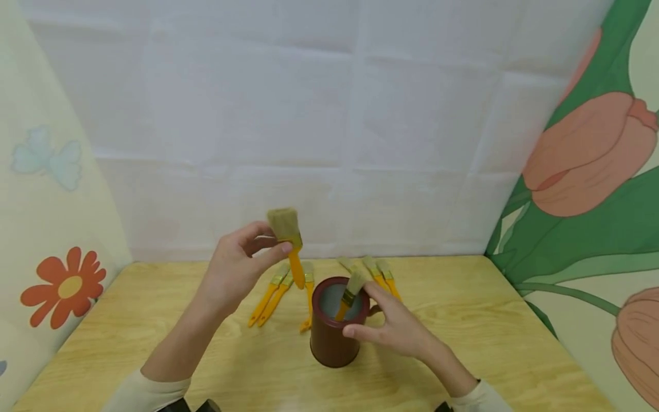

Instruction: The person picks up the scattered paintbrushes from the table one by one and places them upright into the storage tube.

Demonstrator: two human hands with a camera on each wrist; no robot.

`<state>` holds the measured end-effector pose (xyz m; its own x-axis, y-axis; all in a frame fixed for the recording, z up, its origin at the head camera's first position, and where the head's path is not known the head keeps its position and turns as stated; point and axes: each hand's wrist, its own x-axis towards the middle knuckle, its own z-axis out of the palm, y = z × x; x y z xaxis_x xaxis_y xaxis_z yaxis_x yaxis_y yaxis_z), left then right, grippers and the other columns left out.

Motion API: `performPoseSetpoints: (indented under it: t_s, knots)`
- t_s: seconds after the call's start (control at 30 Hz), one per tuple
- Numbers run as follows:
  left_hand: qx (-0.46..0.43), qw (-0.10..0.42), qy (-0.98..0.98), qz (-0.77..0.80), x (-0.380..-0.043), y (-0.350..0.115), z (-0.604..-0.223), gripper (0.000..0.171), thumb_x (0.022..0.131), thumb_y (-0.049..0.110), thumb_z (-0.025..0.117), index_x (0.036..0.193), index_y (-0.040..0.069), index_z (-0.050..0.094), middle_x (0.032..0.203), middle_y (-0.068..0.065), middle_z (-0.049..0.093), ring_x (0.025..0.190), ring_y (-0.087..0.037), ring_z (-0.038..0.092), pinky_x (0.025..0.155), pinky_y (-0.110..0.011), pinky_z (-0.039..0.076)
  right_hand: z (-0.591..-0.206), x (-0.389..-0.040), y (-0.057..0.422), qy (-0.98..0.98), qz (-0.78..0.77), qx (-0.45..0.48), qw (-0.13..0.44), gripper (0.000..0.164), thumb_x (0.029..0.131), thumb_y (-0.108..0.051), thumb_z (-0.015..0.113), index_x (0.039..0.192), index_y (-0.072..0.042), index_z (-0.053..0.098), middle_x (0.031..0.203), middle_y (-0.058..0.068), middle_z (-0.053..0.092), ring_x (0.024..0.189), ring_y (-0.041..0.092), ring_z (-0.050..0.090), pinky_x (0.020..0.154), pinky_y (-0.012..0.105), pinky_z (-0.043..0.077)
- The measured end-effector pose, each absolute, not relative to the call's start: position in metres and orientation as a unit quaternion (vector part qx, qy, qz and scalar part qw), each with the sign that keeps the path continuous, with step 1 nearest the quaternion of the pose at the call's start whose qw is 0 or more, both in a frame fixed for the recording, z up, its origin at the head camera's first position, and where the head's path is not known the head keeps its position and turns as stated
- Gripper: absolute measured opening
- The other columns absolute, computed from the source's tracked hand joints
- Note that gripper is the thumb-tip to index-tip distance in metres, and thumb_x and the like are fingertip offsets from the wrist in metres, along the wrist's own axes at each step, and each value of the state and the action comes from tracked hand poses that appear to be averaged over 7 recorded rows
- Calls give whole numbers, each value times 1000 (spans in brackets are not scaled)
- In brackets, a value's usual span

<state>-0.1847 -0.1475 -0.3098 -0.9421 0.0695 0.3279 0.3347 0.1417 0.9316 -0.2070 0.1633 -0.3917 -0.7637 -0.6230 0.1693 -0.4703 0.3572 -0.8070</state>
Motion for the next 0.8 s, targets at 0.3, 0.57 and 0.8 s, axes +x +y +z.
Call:
performPoseSetpoints:
  t_s: [0.3,0.57,0.8]
  knots:
    - [-180,110,-707,-675,-170,-123,-301,24,93,15,78,116,10,71,119,-8,67,112,-25,65,89,-39,56,-389,-206,162,819,-457,-338,77,53,93,-31,78,138,-21,53,127,-9,55,109,14,58,89,51,52]
    - [-178,86,-737,-646,-172,-102,-319,22,94,24,77,115,19,71,118,-2,67,110,-20,65,86,-38,57,-389,-207,162,820,-458,-332,88,64,94,-31,77,149,-30,45,138,-12,52,118,12,55,92,50,51]
    - [-156,63,-775,-609,-175,-89,-337,20,94,22,77,113,21,71,115,2,68,109,-18,66,91,-44,54,-389,-206,163,829,-444,-328,87,75,94,-37,76,156,-27,37,146,-12,46,121,11,53,94,48,50]
